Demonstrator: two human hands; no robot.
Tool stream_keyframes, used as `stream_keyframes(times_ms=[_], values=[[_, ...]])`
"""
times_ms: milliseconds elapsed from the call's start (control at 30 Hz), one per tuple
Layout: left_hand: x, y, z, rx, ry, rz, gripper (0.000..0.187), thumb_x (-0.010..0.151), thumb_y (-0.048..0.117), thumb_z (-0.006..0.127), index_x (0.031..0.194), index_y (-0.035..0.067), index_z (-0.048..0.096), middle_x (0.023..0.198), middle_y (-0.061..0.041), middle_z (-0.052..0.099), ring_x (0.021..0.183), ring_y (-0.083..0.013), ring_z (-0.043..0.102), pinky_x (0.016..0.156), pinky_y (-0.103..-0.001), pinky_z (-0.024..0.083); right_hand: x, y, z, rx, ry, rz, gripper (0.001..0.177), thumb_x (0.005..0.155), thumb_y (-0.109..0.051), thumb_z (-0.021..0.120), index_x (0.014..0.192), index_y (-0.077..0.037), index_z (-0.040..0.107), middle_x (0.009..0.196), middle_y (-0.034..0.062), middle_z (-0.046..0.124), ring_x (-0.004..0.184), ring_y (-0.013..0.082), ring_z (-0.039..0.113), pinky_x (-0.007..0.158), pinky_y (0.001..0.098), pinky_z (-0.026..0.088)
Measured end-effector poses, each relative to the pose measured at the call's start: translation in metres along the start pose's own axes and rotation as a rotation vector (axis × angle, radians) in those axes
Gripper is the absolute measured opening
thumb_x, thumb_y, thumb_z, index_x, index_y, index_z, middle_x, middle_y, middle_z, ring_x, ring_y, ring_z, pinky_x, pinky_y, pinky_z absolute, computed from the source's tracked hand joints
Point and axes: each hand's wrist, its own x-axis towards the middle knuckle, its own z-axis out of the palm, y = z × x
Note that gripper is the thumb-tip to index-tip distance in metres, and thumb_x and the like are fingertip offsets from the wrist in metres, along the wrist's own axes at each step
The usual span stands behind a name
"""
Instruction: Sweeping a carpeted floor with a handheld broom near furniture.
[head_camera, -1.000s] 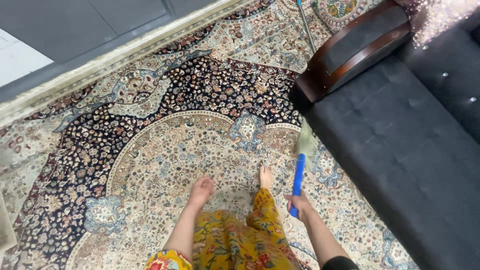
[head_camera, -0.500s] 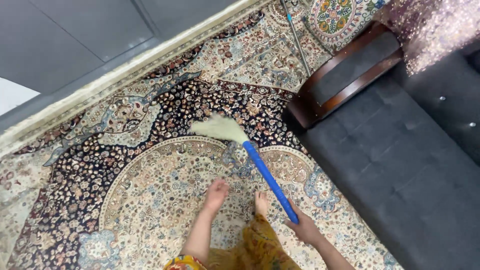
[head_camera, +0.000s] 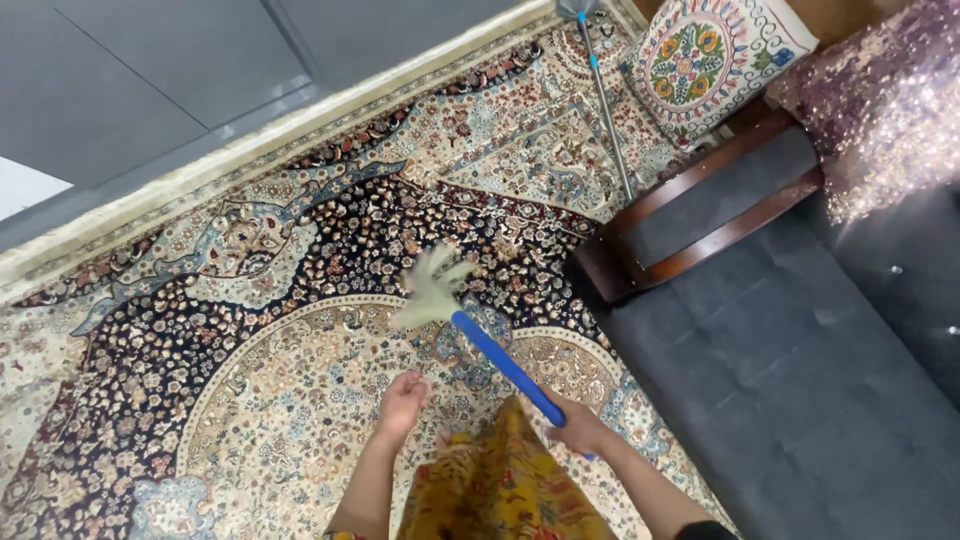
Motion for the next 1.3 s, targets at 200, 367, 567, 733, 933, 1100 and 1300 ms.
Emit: stream_keyframes(times_ms=[200, 367, 567, 733, 933, 1100, 1300], values=[[0.08, -0.008, -0.001, -0.066, -0.049, 0.109, 0.036, 0.096, 0.013, 0.062, 0.128, -0.002, 0.064, 0.099, -0.009, 0.07, 0.078, -0.0158, 0.062, 0.072, -0.029, 0.052, -0.012, -0.001, -0.024, -0.2, 0.351, -0.627, 0.105, 0.077, -0.008, 0.084, 0.162, -0.033, 0.028, 0.079, 0.007, 0.069, 0.065, 0.0157, 0.066, 0.058, 0.0378, 0.056], [0.132, 0.038, -0.001, -0.103, -0.052, 0.134, 0.036, 0.095, 0.015, 0.061, 0.128, 0.002, 0.062, 0.106, -0.005, 0.071, 0.084, -0.0145, 0.068, 0.076, -0.031, 0.057, 0.031, -0.055, -0.047, 0.214, 0.42, 0.018, 0.095, 0.085, -0.009, 0.075, 0.16, -0.039, 0.026, 0.063, 0.0089, 0.059, 0.044, 0.0175, 0.056, 0.044, 0.0372, 0.048], [0.112, 0.149, -0.058, -0.062, -0.056, 0.068, 0.038, 0.097, 0.022, 0.062, 0.133, 0.008, 0.06, 0.114, -0.005, 0.07, 0.091, -0.0171, 0.068, 0.084, -0.035, 0.056, 0.169, -0.06, -0.059, 0.772, 0.403, 0.049, 0.092, 0.082, 0.003, 0.076, 0.158, -0.012, 0.027, 0.063, 0.0088, 0.054, 0.043, 0.0204, 0.052, 0.038, 0.039, 0.047], [0.153, 0.129, -0.106, 0.14, 0.043, 0.014, 0.042, 0.097, 0.03, 0.063, 0.133, 0.009, 0.065, 0.111, -0.008, 0.074, 0.088, -0.0205, 0.068, 0.079, -0.035, 0.055, 0.143, -0.133, -0.008, 0.321, 0.136, 0.231, 0.105, 0.086, -0.002, 0.077, 0.164, -0.03, 0.012, 0.077, 0.0103, 0.066, 0.048, 0.0199, 0.058, 0.044, 0.0363, 0.049], [0.203, 0.141, -0.084, 0.303, -0.004, -0.027, 0.044, 0.098, 0.032, 0.064, 0.136, 0.008, 0.063, 0.107, -0.009, 0.073, 0.088, -0.0217, 0.066, 0.075, -0.038, 0.052, 0.092, -0.194, -0.005, 0.127, -0.045, 0.008, 0.094, 0.087, -0.016, 0.079, 0.163, -0.04, 0.027, 0.096, 0.0107, 0.069, 0.05, 0.0146, 0.059, 0.047, 0.0305, 0.053], [0.217, 0.2, -0.048, 0.155, -0.187, 0.162, 0.048, 0.101, 0.036, 0.057, 0.14, 0.009, 0.054, 0.123, -0.004, 0.063, 0.104, -0.0159, 0.067, 0.087, -0.04, 0.053, 0.106, -0.15, -0.026, 0.003, 0.392, -0.382, 0.098, 0.084, -0.019, 0.083, 0.164, -0.036, 0.028, 0.098, 0.0118, 0.069, 0.062, 0.0168, 0.064, 0.056, 0.035, 0.053], [0.207, 0.271, -0.039, 0.328, -0.162, 0.02, 0.047, 0.104, 0.036, 0.053, 0.145, 0.014, 0.057, 0.117, -0.013, 0.068, 0.104, -0.0246, 0.067, 0.089, -0.042, 0.055, 0.176, -0.128, -0.119, 0.382, 0.606, 0.031, 0.074, 0.085, -0.012, 0.076, 0.146, -0.02, 0.036, 0.072, 0.0085, 0.062, 0.046, 0.0191, 0.059, 0.043, 0.0347, 0.049]])
